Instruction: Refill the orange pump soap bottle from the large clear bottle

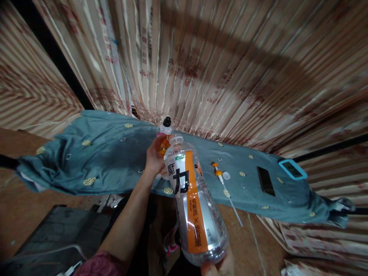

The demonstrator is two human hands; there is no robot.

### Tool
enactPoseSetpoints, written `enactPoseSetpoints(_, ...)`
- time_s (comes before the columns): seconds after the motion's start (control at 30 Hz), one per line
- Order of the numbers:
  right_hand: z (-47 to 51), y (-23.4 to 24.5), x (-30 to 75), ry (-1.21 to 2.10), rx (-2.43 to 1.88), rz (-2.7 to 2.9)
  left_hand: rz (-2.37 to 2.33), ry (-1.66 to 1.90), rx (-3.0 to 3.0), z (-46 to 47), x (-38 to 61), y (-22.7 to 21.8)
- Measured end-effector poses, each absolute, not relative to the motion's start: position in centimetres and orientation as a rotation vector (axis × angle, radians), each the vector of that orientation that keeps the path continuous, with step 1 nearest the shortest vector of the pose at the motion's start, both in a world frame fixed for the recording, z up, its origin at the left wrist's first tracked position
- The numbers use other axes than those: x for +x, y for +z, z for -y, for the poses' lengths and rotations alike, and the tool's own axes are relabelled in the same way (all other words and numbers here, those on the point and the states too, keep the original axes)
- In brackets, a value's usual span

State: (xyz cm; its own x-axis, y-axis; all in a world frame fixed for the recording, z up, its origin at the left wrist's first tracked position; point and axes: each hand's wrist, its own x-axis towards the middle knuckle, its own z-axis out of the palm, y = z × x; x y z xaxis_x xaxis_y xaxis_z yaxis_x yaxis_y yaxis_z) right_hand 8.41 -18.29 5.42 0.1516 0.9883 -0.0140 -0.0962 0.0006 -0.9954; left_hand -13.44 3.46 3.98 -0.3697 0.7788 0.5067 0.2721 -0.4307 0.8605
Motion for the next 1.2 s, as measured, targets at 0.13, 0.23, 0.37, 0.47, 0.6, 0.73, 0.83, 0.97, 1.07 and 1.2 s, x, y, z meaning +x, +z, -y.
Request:
enactPoseSetpoints(0.13, 18.0, 5.7, 8.8, 1.223, -1.231, 0.93, -1.403, 1.831, 1.489, -3.4, -13.5, 4.1)
enactPoseSetpoints(0.23, 17.9, 5.8, 9.1, 1.247, -1.229, 0.933, -1.411, 1.828, 1.491, -3.5, -13.5, 4.0)
enactPoseSetpoints(0.37, 18.2, 6.0, 8.8, 1.179, -1.272, 0.967, -1.419, 1.829, 1.482, -3.5, -13.5, 4.0)
enactPoseSetpoints(0.47, 18.4, 6.2, 8.3, 1.109, -1.316, 0.998, -1.421, 1.83, 1.476, -3.4, -13.5, 4.1)
enactPoseSetpoints(0.6, 18.3, 6.6, 8.0, 1.088, -1.335, 1.044, -1.41, 1.826, 1.475, -3.4, -13.5, 4.1)
enactPoseSetpoints(0.73, 18.3, 6.9, 8.1, 1.102, -1.341, 0.996, -1.382, 1.85, 1.458, -3.5, -13.3, 3.8)
enactPoseSetpoints(0.83, 18.3, 7.1, 8.1, 1.104, -1.335, 0.985, -1.386, 1.849, 1.458, -3.6, -13.4, 3.8)
enactPoseSetpoints(0.97, 18.3, 7.4, 8.0, 1.105, -1.327, 1.004, -1.396, 1.837, 1.473, -3.5, -13.4, 3.9)
enactPoseSetpoints(1.07, 18.2, 7.4, 7.8, 1.121, -1.332, 0.947, -1.407, 1.839, 1.467, -3.5, -13.4, 4.0)
enactPoseSetpoints(1.2, 18.1, 7.3, 7.7, 1.124, -1.332, 0.855, -1.404, 1.835, 1.468, -3.5, -13.3, 3.9)
